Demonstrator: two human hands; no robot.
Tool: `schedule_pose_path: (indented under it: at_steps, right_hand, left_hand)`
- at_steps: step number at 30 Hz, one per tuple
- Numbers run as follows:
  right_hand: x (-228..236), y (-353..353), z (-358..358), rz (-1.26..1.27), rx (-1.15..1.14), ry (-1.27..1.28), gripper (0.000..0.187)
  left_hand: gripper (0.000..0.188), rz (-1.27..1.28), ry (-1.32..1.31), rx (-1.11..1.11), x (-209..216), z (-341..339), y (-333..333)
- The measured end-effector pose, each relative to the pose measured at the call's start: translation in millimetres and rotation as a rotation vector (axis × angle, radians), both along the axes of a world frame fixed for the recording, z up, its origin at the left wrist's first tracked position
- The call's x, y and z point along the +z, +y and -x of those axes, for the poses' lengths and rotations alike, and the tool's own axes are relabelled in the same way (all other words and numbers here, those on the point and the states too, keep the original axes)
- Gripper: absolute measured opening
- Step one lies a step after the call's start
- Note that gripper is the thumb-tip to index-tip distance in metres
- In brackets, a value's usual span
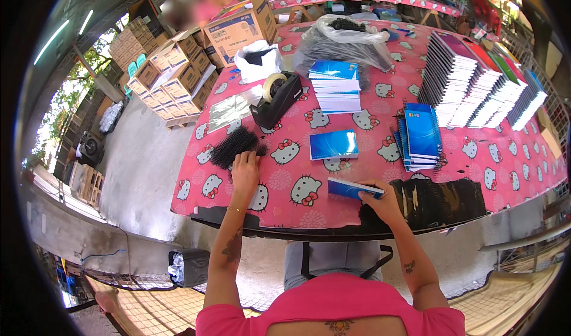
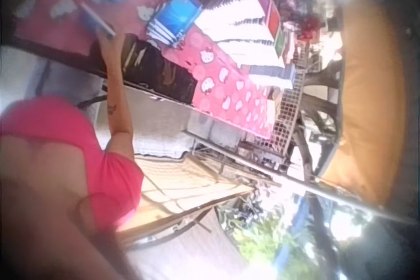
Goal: The person repeatedly picks up blue spiral-bound notebooks from a pile on a pink Hello Kitty tablecloth, aligns them, and places them into a growing stack. The hands remain in view throughout, performing the same pick-and-place motion.
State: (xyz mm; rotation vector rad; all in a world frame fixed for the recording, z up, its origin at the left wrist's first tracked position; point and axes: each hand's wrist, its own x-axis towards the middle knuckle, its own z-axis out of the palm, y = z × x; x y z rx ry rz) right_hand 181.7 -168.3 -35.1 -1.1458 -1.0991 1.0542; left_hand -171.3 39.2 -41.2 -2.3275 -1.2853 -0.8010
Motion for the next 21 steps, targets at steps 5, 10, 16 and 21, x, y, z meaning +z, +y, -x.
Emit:
schedule_pose_path:
  at_steps: [5, 10, 16, 21]
  right_hand:
    - [3, -1, -3, 0.040, 0.022, -0.092, 0.032]
    - [-2, -1, -2, 0.017, 0.004, -0.116, 0.030]
    - [-2, -3, -6, 0.017, 0.065, -0.121, 0.031]
    - [-4, -4, -5, -0.011, 0.039, -0.117, 0.030]
  left_hand:
    - [0.020, -0.069, -0.196, -0.036, 10, -15, -12]
    - [0.019, 0.162, -0.340, -0.396, 57, -71, -75]
    - [0.018, 0.511, -0.572, -0.500, 41, -114, -121]
    - [0.015, 0.623, -0.610, -0.462, 44, -115, -126]
